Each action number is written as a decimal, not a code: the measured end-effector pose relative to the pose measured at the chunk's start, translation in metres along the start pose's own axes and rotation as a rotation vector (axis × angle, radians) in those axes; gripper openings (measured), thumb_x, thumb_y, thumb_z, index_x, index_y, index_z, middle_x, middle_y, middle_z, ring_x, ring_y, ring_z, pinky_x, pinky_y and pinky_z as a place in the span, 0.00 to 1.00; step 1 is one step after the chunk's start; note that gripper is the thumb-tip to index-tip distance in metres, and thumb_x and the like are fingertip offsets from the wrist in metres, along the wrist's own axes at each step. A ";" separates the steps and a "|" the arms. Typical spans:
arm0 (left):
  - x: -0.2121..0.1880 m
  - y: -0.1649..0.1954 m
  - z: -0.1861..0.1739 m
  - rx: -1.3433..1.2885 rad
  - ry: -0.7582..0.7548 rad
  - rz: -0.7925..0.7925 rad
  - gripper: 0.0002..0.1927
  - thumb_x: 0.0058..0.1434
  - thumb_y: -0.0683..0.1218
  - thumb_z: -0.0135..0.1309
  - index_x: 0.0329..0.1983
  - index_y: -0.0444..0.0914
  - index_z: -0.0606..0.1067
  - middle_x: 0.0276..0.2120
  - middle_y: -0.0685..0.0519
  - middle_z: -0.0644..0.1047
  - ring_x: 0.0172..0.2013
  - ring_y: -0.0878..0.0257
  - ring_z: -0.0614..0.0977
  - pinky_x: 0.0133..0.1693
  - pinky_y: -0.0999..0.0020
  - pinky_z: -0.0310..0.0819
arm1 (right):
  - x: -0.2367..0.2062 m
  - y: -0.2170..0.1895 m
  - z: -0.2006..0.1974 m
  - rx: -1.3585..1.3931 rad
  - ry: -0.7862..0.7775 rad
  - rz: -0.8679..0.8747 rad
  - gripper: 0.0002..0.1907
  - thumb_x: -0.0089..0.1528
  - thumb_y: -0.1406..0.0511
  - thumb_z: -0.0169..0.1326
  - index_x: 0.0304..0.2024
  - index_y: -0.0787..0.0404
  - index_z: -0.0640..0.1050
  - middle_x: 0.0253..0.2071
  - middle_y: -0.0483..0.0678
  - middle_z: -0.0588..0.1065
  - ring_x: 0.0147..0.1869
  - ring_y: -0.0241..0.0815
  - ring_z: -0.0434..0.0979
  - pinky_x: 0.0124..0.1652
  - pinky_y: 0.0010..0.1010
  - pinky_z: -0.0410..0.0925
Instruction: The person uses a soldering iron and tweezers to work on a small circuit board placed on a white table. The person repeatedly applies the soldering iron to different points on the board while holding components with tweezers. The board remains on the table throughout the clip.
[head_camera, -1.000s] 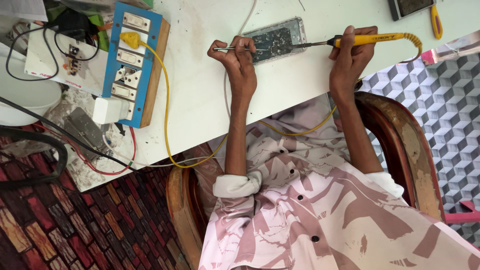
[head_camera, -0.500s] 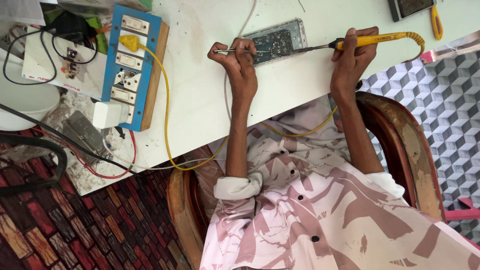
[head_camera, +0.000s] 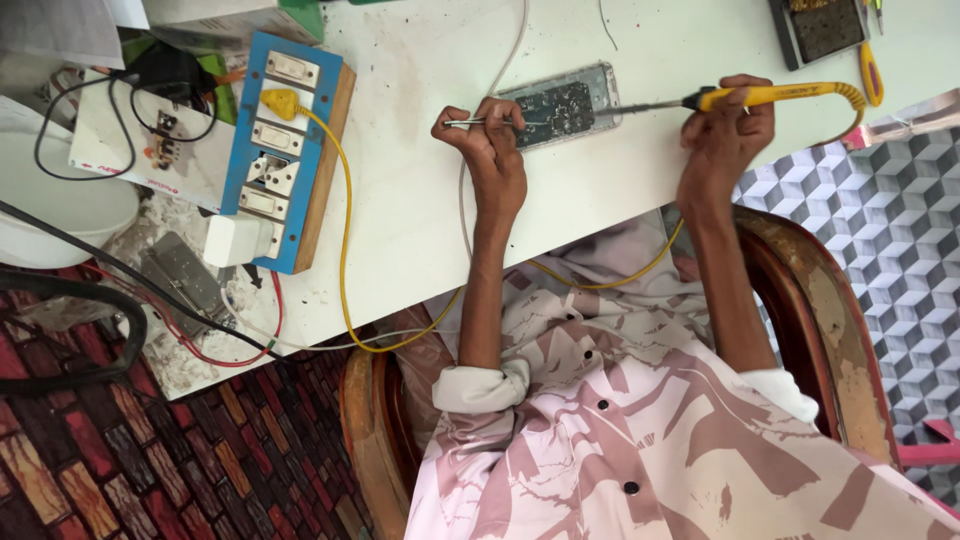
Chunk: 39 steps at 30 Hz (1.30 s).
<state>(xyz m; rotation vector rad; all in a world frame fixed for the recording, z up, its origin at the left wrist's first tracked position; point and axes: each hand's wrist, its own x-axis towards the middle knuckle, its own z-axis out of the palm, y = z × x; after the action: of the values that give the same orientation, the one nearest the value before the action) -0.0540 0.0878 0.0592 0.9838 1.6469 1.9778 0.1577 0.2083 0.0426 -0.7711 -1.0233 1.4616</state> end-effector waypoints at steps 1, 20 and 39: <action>0.000 0.000 -0.001 0.043 -0.001 0.010 0.10 0.81 0.46 0.31 0.47 0.43 0.45 0.35 0.51 0.72 0.31 0.69 0.62 0.41 0.75 0.61 | 0.000 -0.003 -0.001 0.048 0.029 0.048 0.16 0.77 0.56 0.52 0.51 0.63 0.69 0.26 0.42 0.62 0.26 0.33 0.61 0.28 0.24 0.60; 0.003 0.004 0.003 -0.115 0.016 -0.082 0.10 0.80 0.45 0.33 0.47 0.44 0.45 0.34 0.50 0.72 0.29 0.70 0.62 0.36 0.77 0.59 | -0.001 -0.062 0.003 0.009 -0.070 -0.092 0.15 0.83 0.69 0.60 0.48 0.62 0.65 0.31 0.48 0.67 0.27 0.35 0.63 0.30 0.26 0.60; 0.005 0.000 0.002 -0.124 0.014 -0.080 0.10 0.80 0.46 0.33 0.46 0.44 0.45 0.33 0.51 0.72 0.29 0.70 0.62 0.35 0.76 0.58 | -0.001 -0.027 0.007 0.132 0.117 0.136 0.24 0.71 0.48 0.58 0.42 0.61 0.71 0.17 0.41 0.59 0.16 0.31 0.56 0.20 0.24 0.51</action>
<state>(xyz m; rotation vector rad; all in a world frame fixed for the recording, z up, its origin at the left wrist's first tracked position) -0.0560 0.0922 0.0605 0.8474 1.5259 2.0113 0.1625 0.2059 0.0697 -0.8327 -0.7902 1.5637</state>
